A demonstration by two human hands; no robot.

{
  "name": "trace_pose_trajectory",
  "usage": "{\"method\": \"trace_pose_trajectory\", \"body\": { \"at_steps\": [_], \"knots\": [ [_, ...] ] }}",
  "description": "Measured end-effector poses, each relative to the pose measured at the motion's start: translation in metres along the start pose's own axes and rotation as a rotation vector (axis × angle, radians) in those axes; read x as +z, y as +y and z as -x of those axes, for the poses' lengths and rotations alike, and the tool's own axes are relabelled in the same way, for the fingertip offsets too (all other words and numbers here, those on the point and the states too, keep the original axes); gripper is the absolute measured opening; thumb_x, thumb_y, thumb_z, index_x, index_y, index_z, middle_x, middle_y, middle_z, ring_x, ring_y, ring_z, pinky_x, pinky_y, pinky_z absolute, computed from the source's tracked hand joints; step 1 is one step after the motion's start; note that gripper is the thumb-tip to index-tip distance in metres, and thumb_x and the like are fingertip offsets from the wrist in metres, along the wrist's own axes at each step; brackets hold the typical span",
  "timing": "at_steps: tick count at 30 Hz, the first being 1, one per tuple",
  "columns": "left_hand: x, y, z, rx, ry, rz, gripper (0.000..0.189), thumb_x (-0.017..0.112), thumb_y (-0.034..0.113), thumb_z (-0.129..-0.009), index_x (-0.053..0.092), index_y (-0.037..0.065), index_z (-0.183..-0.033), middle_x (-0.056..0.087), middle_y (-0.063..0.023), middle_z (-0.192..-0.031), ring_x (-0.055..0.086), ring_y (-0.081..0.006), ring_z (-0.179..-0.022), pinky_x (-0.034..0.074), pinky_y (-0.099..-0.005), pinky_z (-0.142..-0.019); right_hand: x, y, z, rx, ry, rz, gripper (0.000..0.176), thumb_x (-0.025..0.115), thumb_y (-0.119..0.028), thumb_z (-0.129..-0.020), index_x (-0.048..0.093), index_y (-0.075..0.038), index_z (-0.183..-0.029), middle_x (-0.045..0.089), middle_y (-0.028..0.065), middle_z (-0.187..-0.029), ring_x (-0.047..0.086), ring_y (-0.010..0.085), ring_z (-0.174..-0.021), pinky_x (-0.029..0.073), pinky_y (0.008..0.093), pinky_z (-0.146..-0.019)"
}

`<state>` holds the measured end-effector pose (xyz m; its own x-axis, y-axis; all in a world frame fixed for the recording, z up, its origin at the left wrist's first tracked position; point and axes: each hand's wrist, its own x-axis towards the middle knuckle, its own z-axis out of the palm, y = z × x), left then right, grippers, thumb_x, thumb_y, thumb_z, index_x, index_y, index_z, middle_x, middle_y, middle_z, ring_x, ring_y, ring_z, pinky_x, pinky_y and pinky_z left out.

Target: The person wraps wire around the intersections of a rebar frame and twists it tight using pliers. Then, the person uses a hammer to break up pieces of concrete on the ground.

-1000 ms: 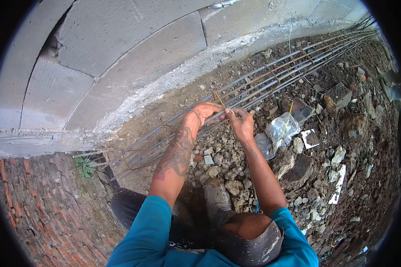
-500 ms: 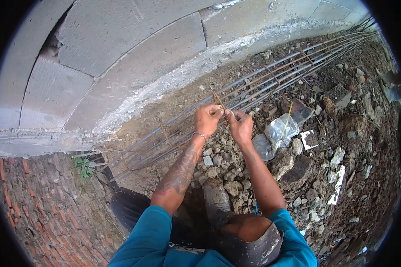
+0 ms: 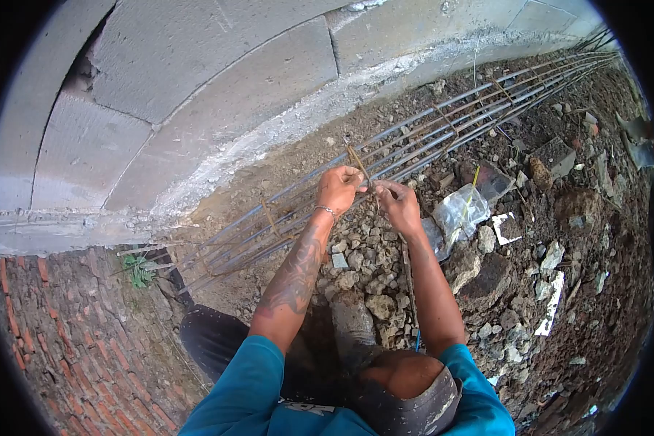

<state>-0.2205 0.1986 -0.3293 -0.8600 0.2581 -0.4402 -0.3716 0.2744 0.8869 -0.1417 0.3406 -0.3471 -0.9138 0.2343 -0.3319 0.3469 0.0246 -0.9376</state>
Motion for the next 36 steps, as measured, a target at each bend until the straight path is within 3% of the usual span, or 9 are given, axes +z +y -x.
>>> {"method": "trace_pose_trajectory", "body": {
  "at_steps": [1, 3, 4, 15, 19, 24, 32, 34, 36],
  "knots": [
    [0.001, 0.000, -0.002, -0.046, 0.020, -0.052, 0.017, 0.061, 0.006, -0.088, 0.062, -0.008, -0.098, 0.067, -0.0109, -0.088, 0.068, -0.0165, -0.075, 0.051, -0.0262, -0.063, 0.000, 0.008, -0.008, 0.003, 0.001, -0.003, 0.021, 0.060, -0.017, -0.090, 0.067, 0.000, -0.098, 0.062, 0.0063, -0.073, 0.055, 0.0133, -0.063, 0.044, 0.0290, -0.059],
    [0.001, 0.002, -0.008, -0.093, 0.010, -0.016, 0.017, 0.061, 0.006, -0.088, 0.061, -0.008, -0.098, 0.067, -0.0112, -0.088, 0.068, -0.0169, -0.075, 0.051, -0.0263, -0.061, 0.002, 0.022, -0.022, -0.531, 0.113, 0.263, 0.020, 0.058, -0.017, -0.091, 0.064, 0.000, -0.098, 0.056, 0.0034, -0.073, 0.049, 0.0111, -0.060, 0.041, 0.0276, -0.056],
    [0.000, 0.003, -0.010, -0.139, -0.001, 0.024, 0.018, 0.061, 0.007, -0.088, 0.061, -0.008, -0.098, 0.067, -0.0115, -0.088, 0.069, -0.0172, -0.074, 0.050, -0.0263, -0.059, 0.002, 0.024, -0.024, -0.339, 0.030, 0.198, 0.017, 0.057, -0.016, -0.091, 0.062, 0.001, -0.092, 0.057, 0.0070, -0.077, 0.052, 0.0153, -0.068, 0.043, 0.0313, -0.062],
    [-0.001, 0.027, -0.011, -0.281, -0.075, -0.131, 0.016, 0.060, 0.010, -0.089, 0.061, -0.004, -0.097, 0.066, -0.0092, -0.089, 0.067, -0.0164, -0.069, 0.049, -0.0260, -0.052, 0.005, 0.031, -0.028, -0.177, -0.075, -0.134, 0.018, 0.056, -0.019, -0.093, 0.062, -0.002, -0.092, 0.055, -0.0021, -0.080, 0.046, 0.0082, -0.069, 0.038, 0.0252, -0.064],
    [-0.001, -0.001, -0.030, -0.138, -0.068, -0.124, 0.011, 0.061, 0.007, -0.088, 0.059, -0.002, -0.092, 0.065, -0.0085, -0.083, 0.063, -0.0153, -0.065, 0.052, -0.0271, -0.054, 0.017, 0.010, -0.021, 0.086, 0.031, -0.398, 0.018, 0.061, -0.023, -0.091, 0.064, -0.006, -0.088, 0.058, -0.0023, -0.077, 0.047, 0.0077, -0.067, 0.039, 0.0257, -0.064],
    [-0.001, 0.000, -0.029, -0.071, -0.109, -0.148, 0.010, 0.060, 0.006, -0.089, 0.057, -0.003, -0.091, 0.064, -0.0096, -0.082, 0.063, -0.0146, -0.069, 0.053, -0.0269, -0.055, 0.036, -0.005, -0.022, 0.020, 0.114, -0.545, 0.023, 0.068, -0.024, -0.086, 0.064, -0.002, -0.085, 0.063, 0.0032, -0.076, 0.052, 0.0086, -0.065, 0.040, 0.0270, -0.062],
    [0.005, -0.015, -0.017, 0.147, 0.067, -0.384, 0.009, 0.061, 0.005, -0.085, 0.057, -0.003, -0.089, 0.066, -0.0097, -0.079, 0.062, -0.0165, -0.064, 0.050, -0.0316, -0.056, 0.032, -0.010, -0.011, 0.107, 0.216, -0.315, 0.032, 0.069, -0.028, -0.085, 0.064, -0.002, -0.066, 0.053, -0.0027, -0.061, 0.039, 0.0058, -0.057, 0.031, 0.0251, -0.051],
    [0.012, -0.009, 0.003, 0.360, 0.264, -0.382, 0.011, 0.061, 0.009, -0.081, 0.058, 0.002, -0.089, 0.065, -0.0166, -0.076, 0.064, -0.0328, -0.068, 0.047, -0.0436, -0.063, 0.038, -0.008, -0.011, 0.088, 0.288, -0.327, 0.033, 0.069, -0.028, -0.085, 0.064, -0.002, -0.064, 0.052, -0.0032, -0.059, 0.038, 0.0056, -0.055, 0.029, 0.0251, -0.049],
    [0.015, -0.011, 0.009, 0.431, 0.294, -0.384, 0.010, 0.060, 0.009, -0.082, 0.057, 0.002, -0.089, 0.064, -0.0171, -0.076, 0.063, -0.0345, -0.069, 0.046, -0.0444, -0.063, 0.039, -0.010, -0.013, 0.055, 0.360, -0.336, 0.034, 0.070, -0.027, -0.084, 0.063, -0.002, -0.062, 0.051, -0.0038, -0.058, 0.037, 0.0054, -0.053, 0.028, 0.0251, -0.047]
  ]
}}
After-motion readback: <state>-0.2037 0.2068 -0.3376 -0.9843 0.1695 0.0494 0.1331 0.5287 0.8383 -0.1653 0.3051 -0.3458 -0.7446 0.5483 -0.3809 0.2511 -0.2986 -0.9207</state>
